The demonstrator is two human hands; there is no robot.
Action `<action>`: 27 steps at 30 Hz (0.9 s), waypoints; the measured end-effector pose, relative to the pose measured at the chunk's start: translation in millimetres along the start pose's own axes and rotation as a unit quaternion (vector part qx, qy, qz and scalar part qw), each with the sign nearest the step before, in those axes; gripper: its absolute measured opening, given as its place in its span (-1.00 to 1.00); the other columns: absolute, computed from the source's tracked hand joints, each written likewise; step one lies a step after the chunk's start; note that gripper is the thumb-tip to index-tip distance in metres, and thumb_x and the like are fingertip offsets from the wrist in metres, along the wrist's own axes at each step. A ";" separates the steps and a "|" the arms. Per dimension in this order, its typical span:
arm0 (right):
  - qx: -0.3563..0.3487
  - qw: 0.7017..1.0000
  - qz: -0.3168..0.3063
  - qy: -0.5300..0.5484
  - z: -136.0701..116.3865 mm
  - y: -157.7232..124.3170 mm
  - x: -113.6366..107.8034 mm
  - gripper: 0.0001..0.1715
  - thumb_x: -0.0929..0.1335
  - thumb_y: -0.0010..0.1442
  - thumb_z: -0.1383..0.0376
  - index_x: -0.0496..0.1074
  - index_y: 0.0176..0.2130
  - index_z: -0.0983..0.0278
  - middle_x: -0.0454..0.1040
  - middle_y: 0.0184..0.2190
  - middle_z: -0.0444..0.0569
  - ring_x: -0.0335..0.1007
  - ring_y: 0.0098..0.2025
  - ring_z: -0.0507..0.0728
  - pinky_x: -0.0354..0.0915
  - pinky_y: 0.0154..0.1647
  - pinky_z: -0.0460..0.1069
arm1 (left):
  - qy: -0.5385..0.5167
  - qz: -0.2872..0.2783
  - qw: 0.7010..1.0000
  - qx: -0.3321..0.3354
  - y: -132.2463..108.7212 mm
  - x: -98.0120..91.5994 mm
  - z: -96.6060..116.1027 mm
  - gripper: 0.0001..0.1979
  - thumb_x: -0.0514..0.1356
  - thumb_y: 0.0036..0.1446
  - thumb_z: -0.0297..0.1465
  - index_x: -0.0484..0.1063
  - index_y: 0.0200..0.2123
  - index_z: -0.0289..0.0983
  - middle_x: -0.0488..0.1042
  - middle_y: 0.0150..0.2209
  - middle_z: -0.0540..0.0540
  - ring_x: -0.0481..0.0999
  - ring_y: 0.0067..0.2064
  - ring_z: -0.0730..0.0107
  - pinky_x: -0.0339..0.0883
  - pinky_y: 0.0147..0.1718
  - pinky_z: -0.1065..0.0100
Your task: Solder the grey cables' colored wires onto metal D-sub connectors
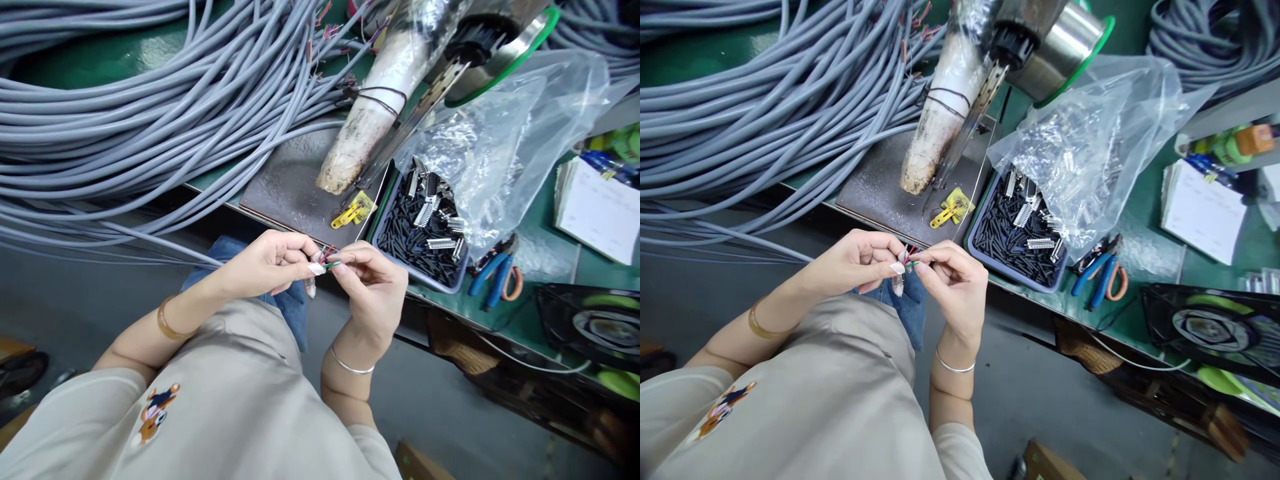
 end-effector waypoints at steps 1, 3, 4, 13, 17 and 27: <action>0.003 1.000 0.002 -0.001 0.1 -0.4 0.3 -0.97 0.50 0.16 0.33 0.62 -0.34 0.18 0.51 -0.43 -0.12 0.18 -0.54 -0.05 -0.03 -0.61 -0.08 | -0.001 0.002 1.000 0.001 -0.1 0.2 0.1 -0.77 0.33 0.16 -0.30 0.39 -0.29 -0.33 0.55 -0.52 -0.02 0.20 -0.69 0.69 0.05 -0.72 0.58; 0.008 1.000 0.012 -0.008 0.4 -1.6 1.0 -0.94 0.49 0.16 0.31 0.59 -0.38 0.20 0.48 -0.44 -0.14 0.13 -0.56 -0.06 -0.05 -0.62 -0.07 | -0.004 0.012 1.000 0.012 -0.6 0.6 0.4 -0.77 0.32 0.17 -0.30 0.39 -0.28 -0.33 0.55 -0.52 -0.01 0.21 -0.68 0.69 0.07 -0.71 0.58; 0.007 1.000 0.020 -0.014 0.4 -2.3 1.3 -0.93 0.49 0.17 0.31 0.57 -0.39 0.21 0.47 -0.44 -0.14 0.11 -0.56 -0.06 -0.06 -0.62 -0.07 | -0.006 0.020 1.000 0.021 -1.1 0.7 0.5 -0.77 0.32 0.18 -0.30 0.38 -0.28 -0.32 0.55 -0.52 -0.01 0.21 -0.68 0.69 0.08 -0.70 0.58; -0.051 0.993 0.065 -0.081 -8.9 -8.5 2.4 -0.95 0.49 0.20 0.35 0.61 -0.31 0.18 0.54 -0.40 -0.13 0.17 -0.53 -0.04 0.01 -0.57 -0.06 | -0.008 0.049 0.996 0.070 -2.3 3.1 -4.1 -0.79 0.32 0.20 -0.32 0.38 -0.26 -0.32 0.56 -0.47 -0.02 0.26 -0.61 0.67 0.15 -0.65 0.58; -0.038 0.996 0.054 -0.067 -11.4 -7.9 2.9 -0.92 0.49 0.21 0.37 0.62 -0.29 0.17 0.54 -0.39 -0.14 0.15 -0.54 -0.06 -0.01 -0.58 -0.07 | 0.001 0.042 0.995 0.090 -1.3 3.9 -6.0 -0.80 0.33 0.19 -0.35 0.40 -0.27 -0.33 0.55 -0.47 -0.02 0.32 -0.57 0.67 0.19 -0.60 0.58; 0.017 0.996 0.073 -0.042 -4.8 -5.3 5.1 -0.92 0.49 0.16 0.32 0.56 -0.39 0.22 0.45 -0.44 -0.15 0.08 -0.56 -0.07 -0.05 -0.61 -0.09 | 0.035 0.051 0.994 0.087 -3.1 4.0 -4.8 -0.82 0.32 0.21 -0.34 0.42 -0.28 -0.33 0.56 -0.46 -0.02 0.35 -0.55 0.65 0.21 -0.56 0.56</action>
Point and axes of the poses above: each hand's wrist, its own y-axis towards the middle knuckle, its own x-axis out of the palm, z = x × y, the point moved 2 cm from there along y, towards the middle knuckle
